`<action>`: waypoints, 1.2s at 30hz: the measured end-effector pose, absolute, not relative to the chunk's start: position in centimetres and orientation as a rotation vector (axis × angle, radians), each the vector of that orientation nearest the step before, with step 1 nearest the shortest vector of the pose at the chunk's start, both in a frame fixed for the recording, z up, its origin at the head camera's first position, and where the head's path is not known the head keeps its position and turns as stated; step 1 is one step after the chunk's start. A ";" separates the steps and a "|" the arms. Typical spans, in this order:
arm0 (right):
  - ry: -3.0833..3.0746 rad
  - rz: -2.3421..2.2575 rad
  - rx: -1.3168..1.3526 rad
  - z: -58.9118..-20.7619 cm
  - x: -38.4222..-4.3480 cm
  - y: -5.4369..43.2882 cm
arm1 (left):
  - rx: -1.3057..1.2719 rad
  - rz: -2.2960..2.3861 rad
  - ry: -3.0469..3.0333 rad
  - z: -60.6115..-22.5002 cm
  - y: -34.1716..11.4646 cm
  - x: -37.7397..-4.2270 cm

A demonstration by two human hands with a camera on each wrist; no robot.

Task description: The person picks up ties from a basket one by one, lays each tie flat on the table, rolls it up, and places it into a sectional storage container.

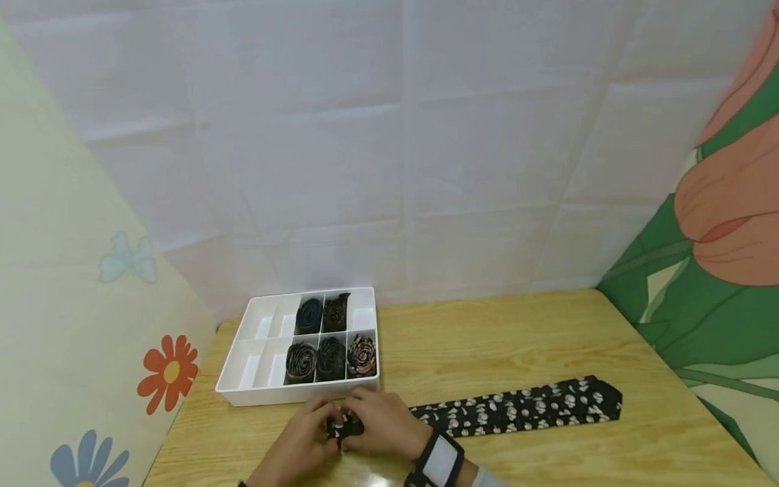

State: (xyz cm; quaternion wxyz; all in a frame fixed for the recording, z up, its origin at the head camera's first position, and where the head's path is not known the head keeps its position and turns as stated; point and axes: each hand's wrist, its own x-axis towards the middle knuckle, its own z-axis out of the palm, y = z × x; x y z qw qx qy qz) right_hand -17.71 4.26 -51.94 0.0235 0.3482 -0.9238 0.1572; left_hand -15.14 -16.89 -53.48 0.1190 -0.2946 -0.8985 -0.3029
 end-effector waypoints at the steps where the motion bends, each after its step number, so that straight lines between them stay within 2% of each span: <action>1: -2.859 0.495 1.082 -52.0 -17.7 4.3 | -0.864 -0.894 -2.630 -53.5 -16.8 -15.1; 16: -2.877 0.522 1.050 -52.0 -17.0 5.7 | -0.860 -0.860 -2.713 -53.4 -16.1 -14.8; 36: -2.849 0.570 1.056 -51.3 -15.9 7.2 | -1.006 -0.896 -2.705 -52.5 -15.4 -14.4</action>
